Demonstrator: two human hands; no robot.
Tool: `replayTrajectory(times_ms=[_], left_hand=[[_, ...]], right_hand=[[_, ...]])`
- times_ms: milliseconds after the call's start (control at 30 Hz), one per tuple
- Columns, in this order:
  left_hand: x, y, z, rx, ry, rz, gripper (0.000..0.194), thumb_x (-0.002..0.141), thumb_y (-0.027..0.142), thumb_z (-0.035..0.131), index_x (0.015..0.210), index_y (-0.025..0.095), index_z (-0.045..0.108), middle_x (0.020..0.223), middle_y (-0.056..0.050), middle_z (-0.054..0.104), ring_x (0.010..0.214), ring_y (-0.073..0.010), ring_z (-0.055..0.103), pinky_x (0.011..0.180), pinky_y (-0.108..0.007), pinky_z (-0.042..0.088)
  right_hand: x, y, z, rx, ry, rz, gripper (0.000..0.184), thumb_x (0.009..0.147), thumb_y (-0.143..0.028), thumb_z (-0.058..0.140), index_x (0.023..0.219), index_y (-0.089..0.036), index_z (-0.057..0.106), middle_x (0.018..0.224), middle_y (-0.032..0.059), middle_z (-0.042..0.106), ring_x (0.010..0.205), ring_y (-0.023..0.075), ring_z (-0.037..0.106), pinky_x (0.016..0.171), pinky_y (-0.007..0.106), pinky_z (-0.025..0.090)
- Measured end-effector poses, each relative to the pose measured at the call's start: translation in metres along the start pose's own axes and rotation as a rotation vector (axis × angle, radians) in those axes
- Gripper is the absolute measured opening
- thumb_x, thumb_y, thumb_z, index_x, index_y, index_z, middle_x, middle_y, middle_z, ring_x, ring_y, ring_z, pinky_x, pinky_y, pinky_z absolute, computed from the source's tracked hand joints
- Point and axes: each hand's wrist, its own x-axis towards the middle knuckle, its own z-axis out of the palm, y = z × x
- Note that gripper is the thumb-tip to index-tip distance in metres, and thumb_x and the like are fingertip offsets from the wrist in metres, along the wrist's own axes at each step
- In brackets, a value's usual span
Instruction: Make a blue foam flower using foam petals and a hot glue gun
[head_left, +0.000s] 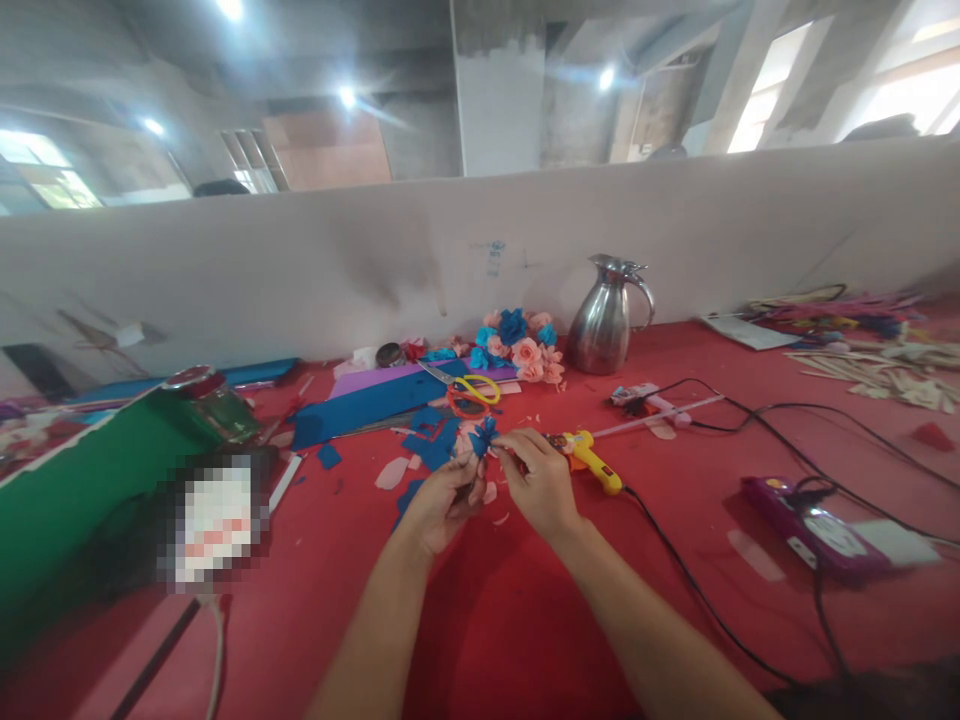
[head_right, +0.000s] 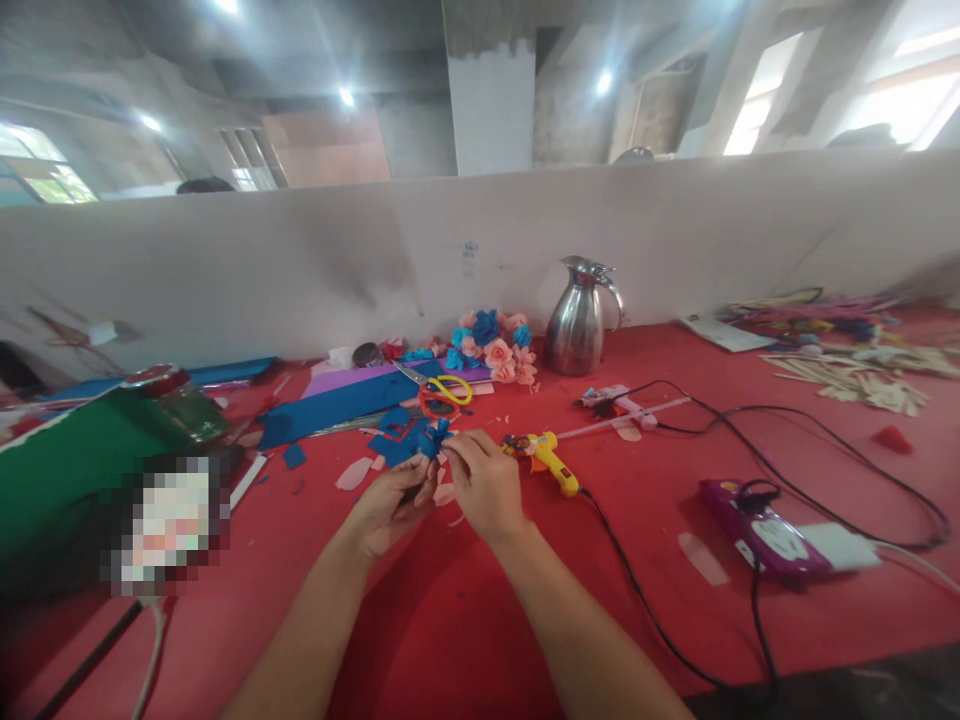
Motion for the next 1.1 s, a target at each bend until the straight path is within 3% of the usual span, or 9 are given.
replayTrajectory(times_ms=[400,600,767,1100], left_hand=[[0.002,-0.001,-0.001,-0.007,0.018,-0.004,0.020,0.079,0.028,0.062,0.069,0.016,0.050,0.041,0.006,0.046,0.028,-0.0011,0.019,0.032,-0.014,0.012],[0.000,0.000,0.006,-0.081,0.132,0.091,0.021,0.072,0.028,0.071,0.073,0.015,0.054,0.052,0.005,0.051,0.042,-0.0042,0.042,0.042,-0.014,0.031],[0.002,-0.006,0.010,-0.110,0.206,0.078,0.026,0.060,0.022,0.080,0.073,0.016,0.058,0.061,0.004,0.058,0.050,-0.0069,0.050,0.049,-0.018,0.037],[-0.001,-0.004,0.012,-0.058,0.045,0.118,0.023,0.067,0.032,0.077,0.068,0.014,0.062,0.057,0.001,0.057,0.051,-0.0077,0.048,0.052,-0.020,0.036]], right_hand=[[0.000,-0.005,-0.002,-0.016,-0.030,-0.029,0.017,0.089,-0.025,0.051,0.091,-0.026,0.068,0.092,0.0064,0.067,0.084,0.0189,0.063,0.075,0.030,0.048],[-0.004,-0.014,-0.001,-0.067,0.009,0.029,0.013,0.087,-0.033,0.056,0.087,-0.023,0.064,0.088,0.0050,0.065,0.051,0.0106,0.051,0.057,0.026,0.043],[-0.009,-0.018,0.004,-0.171,0.040,0.015,0.017,0.082,-0.037,0.062,0.090,-0.022,0.064,0.086,0.0049,0.066,0.064,0.0138,0.060,0.061,0.025,0.045],[-0.007,-0.013,0.000,-0.192,0.221,-0.169,0.009,0.085,-0.018,0.057,0.087,-0.021,0.066,0.081,0.0031,0.066,0.070,0.0134,0.064,0.065,0.024,0.050]])
